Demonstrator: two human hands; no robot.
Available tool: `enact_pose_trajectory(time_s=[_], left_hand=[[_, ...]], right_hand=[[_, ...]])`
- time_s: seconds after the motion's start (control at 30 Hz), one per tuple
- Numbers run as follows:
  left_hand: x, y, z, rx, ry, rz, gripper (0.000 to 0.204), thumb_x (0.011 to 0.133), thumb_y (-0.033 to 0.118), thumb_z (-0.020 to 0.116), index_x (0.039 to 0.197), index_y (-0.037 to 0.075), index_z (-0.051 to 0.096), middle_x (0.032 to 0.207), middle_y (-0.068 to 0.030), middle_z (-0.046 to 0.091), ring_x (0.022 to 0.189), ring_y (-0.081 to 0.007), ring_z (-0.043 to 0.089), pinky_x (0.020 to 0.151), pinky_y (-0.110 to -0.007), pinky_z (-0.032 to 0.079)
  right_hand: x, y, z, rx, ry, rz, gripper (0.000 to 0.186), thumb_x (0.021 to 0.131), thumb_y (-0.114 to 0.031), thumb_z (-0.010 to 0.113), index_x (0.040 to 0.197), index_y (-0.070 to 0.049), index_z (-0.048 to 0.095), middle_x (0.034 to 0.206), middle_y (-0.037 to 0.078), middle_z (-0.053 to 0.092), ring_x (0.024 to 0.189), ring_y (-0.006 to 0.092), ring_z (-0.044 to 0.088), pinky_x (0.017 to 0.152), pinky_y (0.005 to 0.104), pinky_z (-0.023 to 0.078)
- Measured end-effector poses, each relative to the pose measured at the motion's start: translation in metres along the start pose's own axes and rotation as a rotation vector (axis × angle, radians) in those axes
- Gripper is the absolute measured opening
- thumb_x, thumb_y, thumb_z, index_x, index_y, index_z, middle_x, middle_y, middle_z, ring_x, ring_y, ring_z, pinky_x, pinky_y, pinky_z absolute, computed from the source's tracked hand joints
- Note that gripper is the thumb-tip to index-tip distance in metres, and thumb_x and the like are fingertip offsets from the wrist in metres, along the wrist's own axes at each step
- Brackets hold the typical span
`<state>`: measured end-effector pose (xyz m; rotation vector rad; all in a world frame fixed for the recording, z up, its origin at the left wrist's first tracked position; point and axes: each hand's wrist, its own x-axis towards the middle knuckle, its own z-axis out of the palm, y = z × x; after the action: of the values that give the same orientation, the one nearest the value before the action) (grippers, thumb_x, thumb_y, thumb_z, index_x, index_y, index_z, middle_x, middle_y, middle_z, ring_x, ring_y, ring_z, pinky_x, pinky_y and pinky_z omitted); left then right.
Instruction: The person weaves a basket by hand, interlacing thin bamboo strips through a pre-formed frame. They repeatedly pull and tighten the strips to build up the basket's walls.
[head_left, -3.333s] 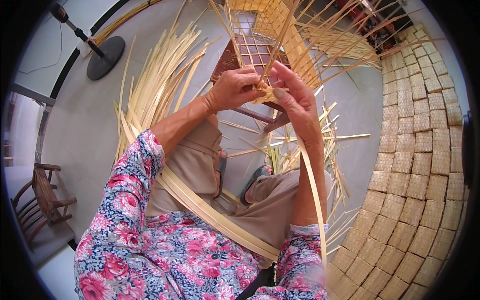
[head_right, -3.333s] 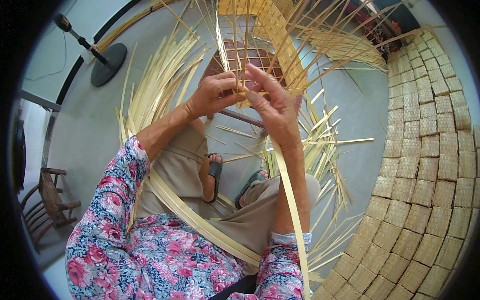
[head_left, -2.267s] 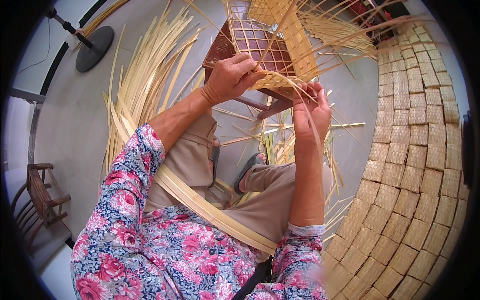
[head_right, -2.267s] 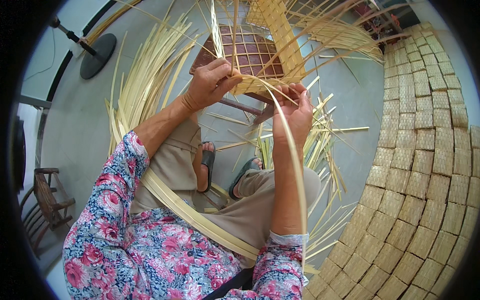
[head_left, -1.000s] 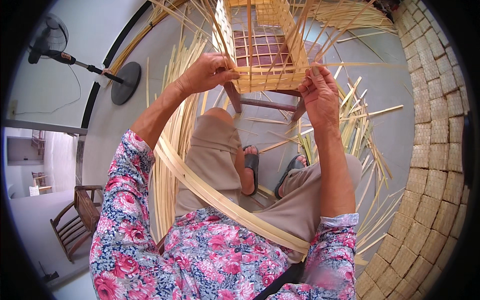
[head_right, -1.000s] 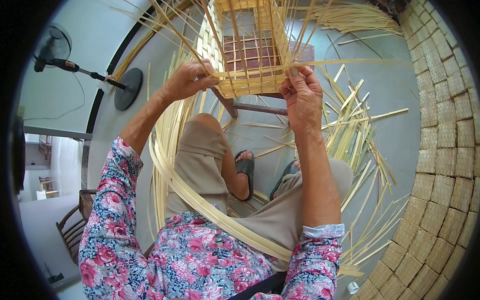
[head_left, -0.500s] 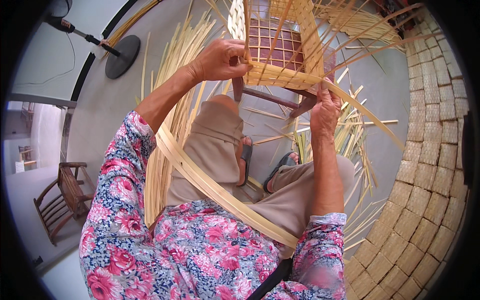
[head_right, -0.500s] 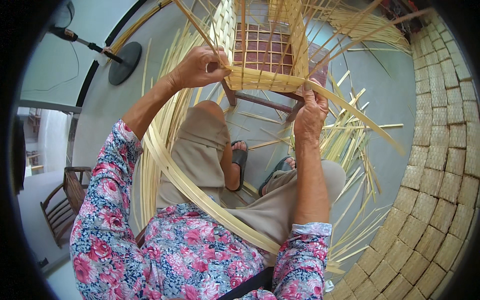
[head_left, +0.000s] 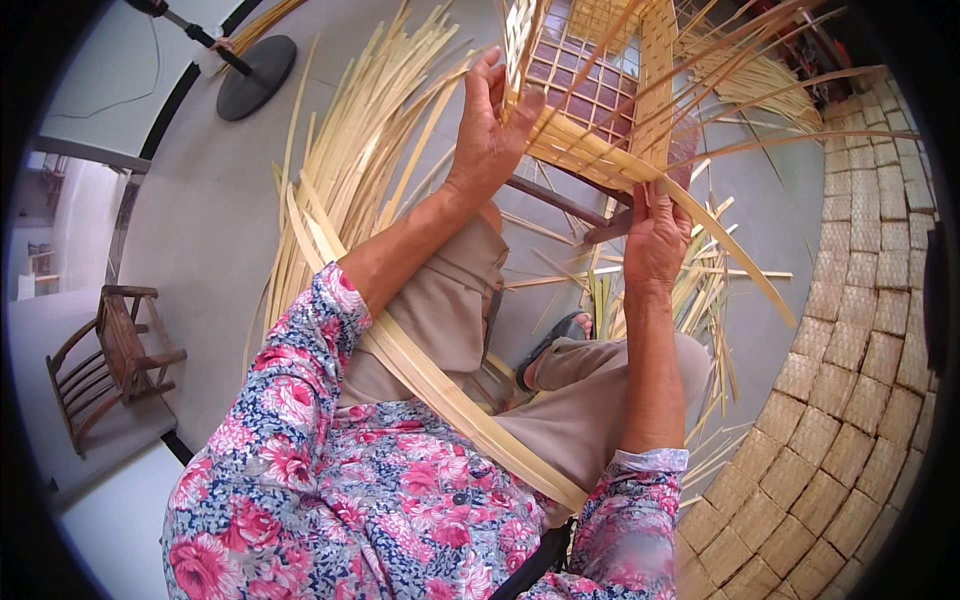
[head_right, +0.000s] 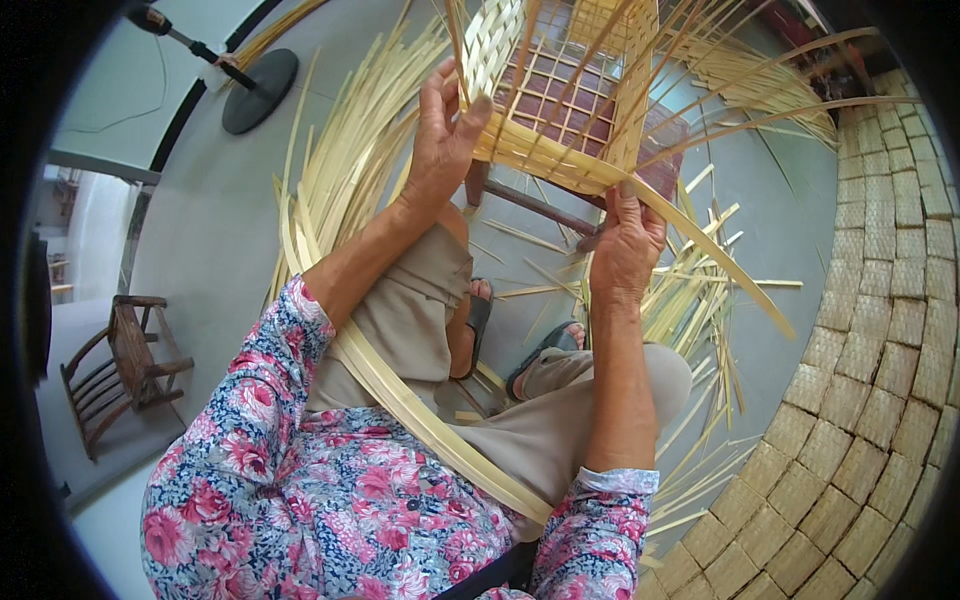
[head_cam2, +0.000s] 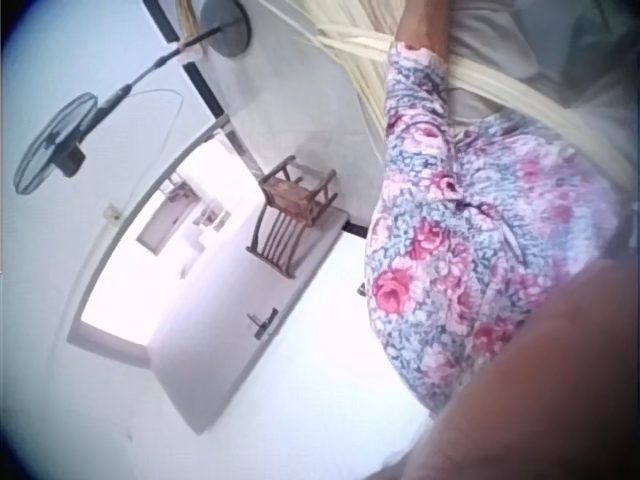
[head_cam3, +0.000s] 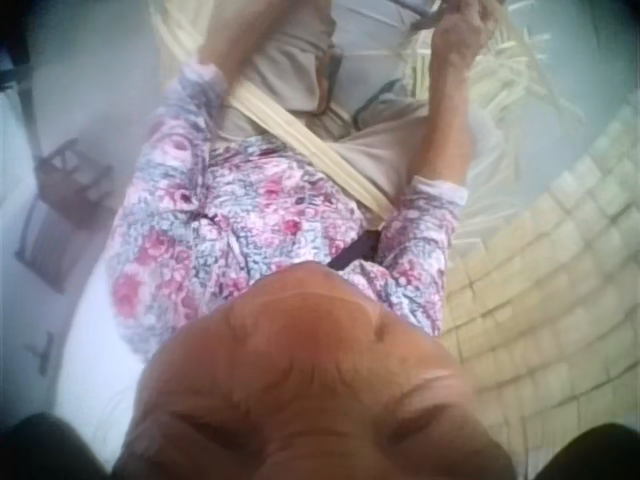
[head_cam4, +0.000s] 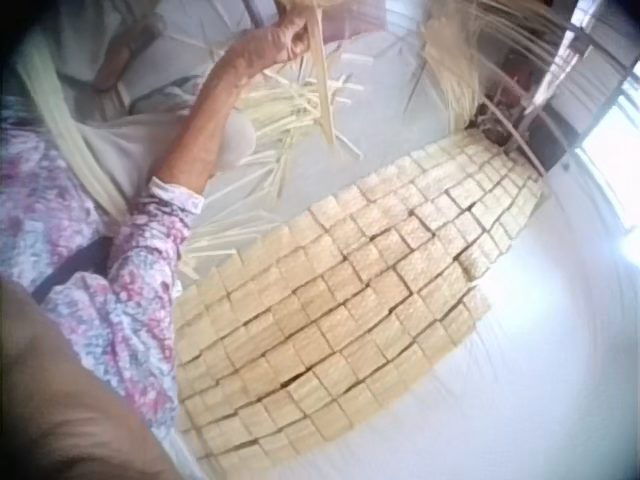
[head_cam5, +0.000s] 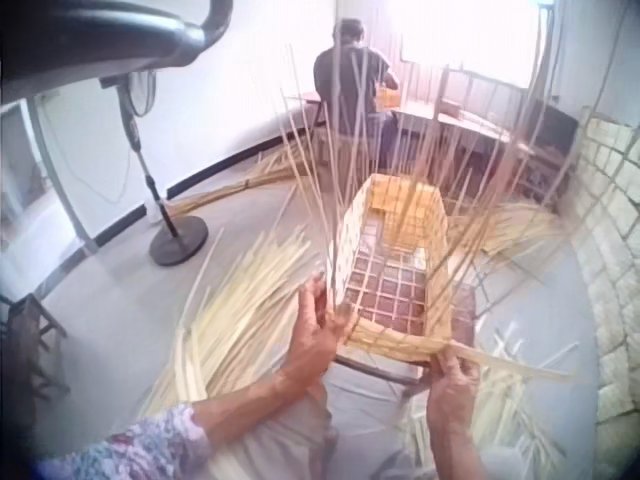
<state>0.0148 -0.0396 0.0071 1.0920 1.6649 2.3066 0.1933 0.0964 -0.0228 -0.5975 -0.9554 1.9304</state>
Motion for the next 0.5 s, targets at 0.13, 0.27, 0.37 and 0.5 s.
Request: enact_pose_trajectory(time_s=[0.13, 0.27, 0.37, 0.5], left_hand=[[0.011, -0.011, 0.017, 0.056, 0.060, 0.042, 0.053, 0.104, 0.026, 0.057, 0.148, 0.006, 0.034, 0.134, -0.0138, 0.053, 0.124, -0.0194, 0.050, 0.107, -0.034, 0.039], [0.017, -0.011, 0.023, 0.234, 0.031, 0.119, 0.036, 0.101, 0.017, 0.055, 0.137, 0.008, 0.052, 0.134, -0.0091, 0.055, 0.116, -0.0159, 0.055, 0.097, -0.030, 0.042], [0.021, -0.014, 0.018, 0.332, 0.014, 0.236, 0.033, 0.100, 0.013, 0.059, 0.132, 0.005, 0.054, 0.130, -0.0111, 0.057, 0.102, -0.0154, 0.062, 0.080, -0.029, 0.049], [0.010, -0.014, 0.021, 0.077, -0.044, -0.019, 0.041, 0.103, 0.024, 0.050, 0.142, 0.011, 0.051, 0.138, -0.0093, 0.053, 0.130, -0.0175, 0.048, 0.110, -0.031, 0.036]], right_hand=[[-0.005, -0.003, 0.000, -0.020, 0.004, -0.017, 0.020, 0.098, -0.013, 0.067, 0.116, -0.003, 0.069, 0.114, 0.007, 0.070, 0.107, 0.0174, 0.065, 0.099, 0.0331, 0.054], [-0.016, -0.019, 0.005, -0.102, 0.045, -0.061, 0.022, 0.097, -0.013, 0.070, 0.117, -0.003, 0.069, 0.113, 0.007, 0.070, 0.104, 0.0164, 0.065, 0.097, 0.0317, 0.055], [-0.021, -0.032, 0.009, -0.152, 0.041, -0.074, 0.023, 0.099, -0.013, 0.068, 0.119, -0.002, 0.068, 0.116, 0.008, 0.068, 0.105, 0.0169, 0.066, 0.098, 0.0327, 0.056], [-0.021, -0.031, 0.008, -0.147, 0.069, -0.070, 0.023, 0.099, -0.013, 0.067, 0.120, -0.002, 0.068, 0.113, 0.008, 0.069, 0.104, 0.0171, 0.066, 0.096, 0.0326, 0.057]])
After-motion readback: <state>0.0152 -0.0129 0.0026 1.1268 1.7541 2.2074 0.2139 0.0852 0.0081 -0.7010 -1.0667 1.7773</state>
